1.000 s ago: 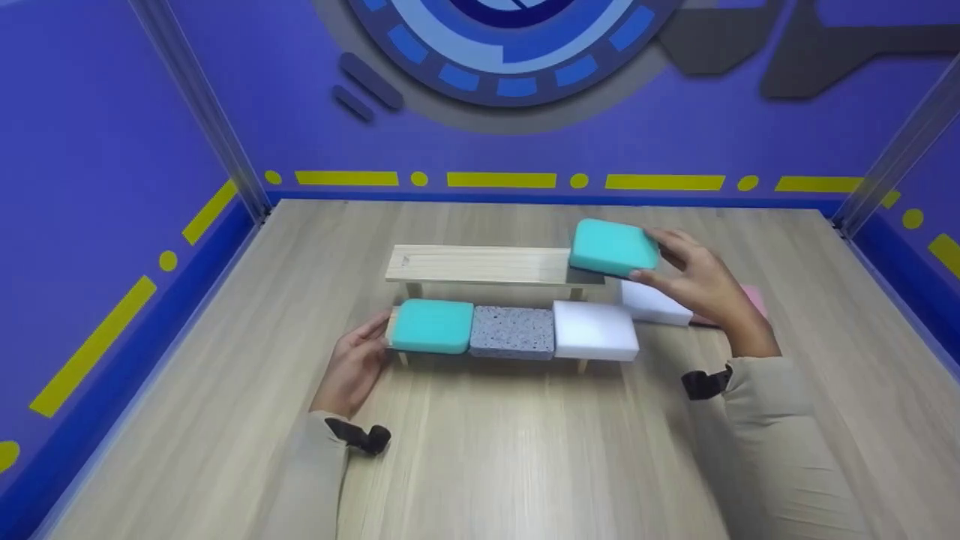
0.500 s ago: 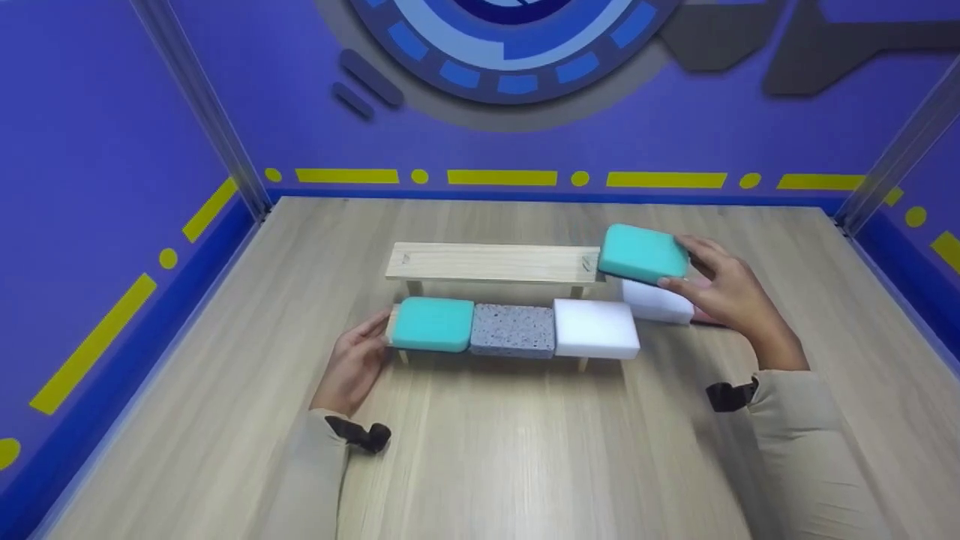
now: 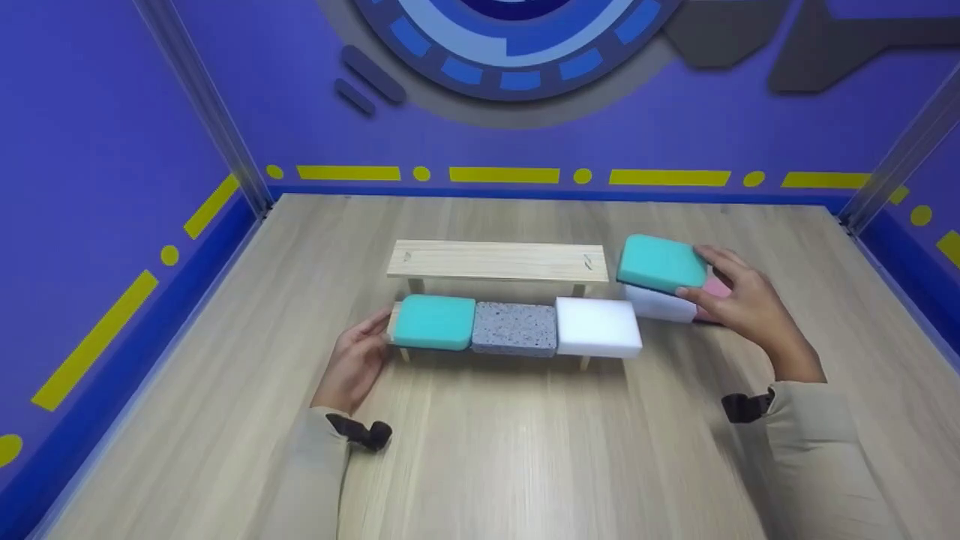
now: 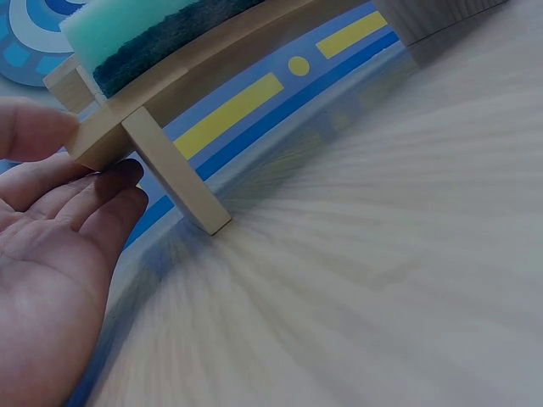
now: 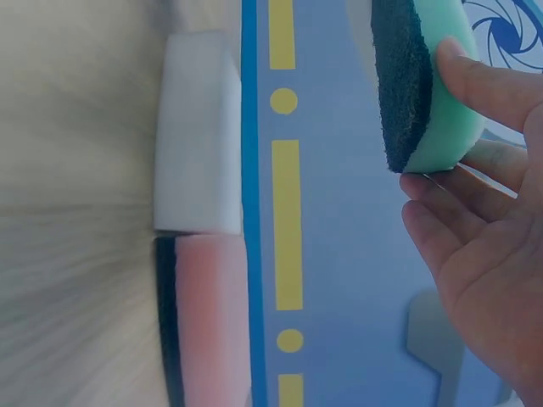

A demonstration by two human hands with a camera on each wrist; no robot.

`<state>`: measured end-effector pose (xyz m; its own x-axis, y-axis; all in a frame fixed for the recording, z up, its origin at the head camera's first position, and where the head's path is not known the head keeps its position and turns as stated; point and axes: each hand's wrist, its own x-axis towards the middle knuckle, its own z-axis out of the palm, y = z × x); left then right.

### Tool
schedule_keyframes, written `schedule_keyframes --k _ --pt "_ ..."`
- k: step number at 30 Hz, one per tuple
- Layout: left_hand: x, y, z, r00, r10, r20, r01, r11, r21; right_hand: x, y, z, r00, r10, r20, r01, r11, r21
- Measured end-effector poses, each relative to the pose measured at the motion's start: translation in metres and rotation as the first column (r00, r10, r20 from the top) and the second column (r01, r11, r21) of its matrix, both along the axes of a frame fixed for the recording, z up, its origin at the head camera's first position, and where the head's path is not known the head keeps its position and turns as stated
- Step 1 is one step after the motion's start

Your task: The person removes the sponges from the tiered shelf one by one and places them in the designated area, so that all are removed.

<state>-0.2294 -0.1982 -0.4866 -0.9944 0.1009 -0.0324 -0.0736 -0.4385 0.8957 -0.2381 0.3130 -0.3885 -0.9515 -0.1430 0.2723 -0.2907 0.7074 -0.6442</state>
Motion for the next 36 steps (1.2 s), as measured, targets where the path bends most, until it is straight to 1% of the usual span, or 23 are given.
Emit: schedule_keyframes --k 6,12,17,23,26,32,36 --pt "-0.001 0.001 0.001 1.000 0.007 0.006 -0.007 1.000 -0.012 0.004 0.008 -0.007 1.000 -0.013 -0.011 0.013 1.000 -0.008" --pt "-0.001 0.002 0.000 0.999 0.025 0.025 -0.025 1.000 -0.001 0.009 0.017 -0.016 0.999 -0.028 -0.018 0.028 1.000 -0.003" --pt "-0.001 0.002 0.000 0.999 0.030 0.027 -0.030 1.000 0.004 0.014 0.024 -0.023 0.999 -0.032 -0.013 0.032 0.999 0.005" --pt "-0.001 0.001 0.000 1.000 0.023 0.015 -0.023 0.999 0.027 0.019 0.028 -0.032 1.000 -0.020 -0.020 0.020 0.999 0.032" --pt "0.000 0.001 0.001 1.000 0.015 0.015 -0.015 1.000 0.011 0.021 0.029 -0.037 0.999 -0.016 -0.035 0.018 0.998 0.054" --pt "0.000 0.001 0.002 1.000 0.014 0.028 -0.014 1.000 -0.007 0.024 0.030 -0.044 1.000 0.009 0.010 -0.009 0.999 0.036" --pt "0.000 0.001 0.002 1.000 0.015 0.021 -0.014 1.000 -0.019 0.024 0.029 -0.047 1.000 0.031 -0.003 -0.031 0.999 0.045"
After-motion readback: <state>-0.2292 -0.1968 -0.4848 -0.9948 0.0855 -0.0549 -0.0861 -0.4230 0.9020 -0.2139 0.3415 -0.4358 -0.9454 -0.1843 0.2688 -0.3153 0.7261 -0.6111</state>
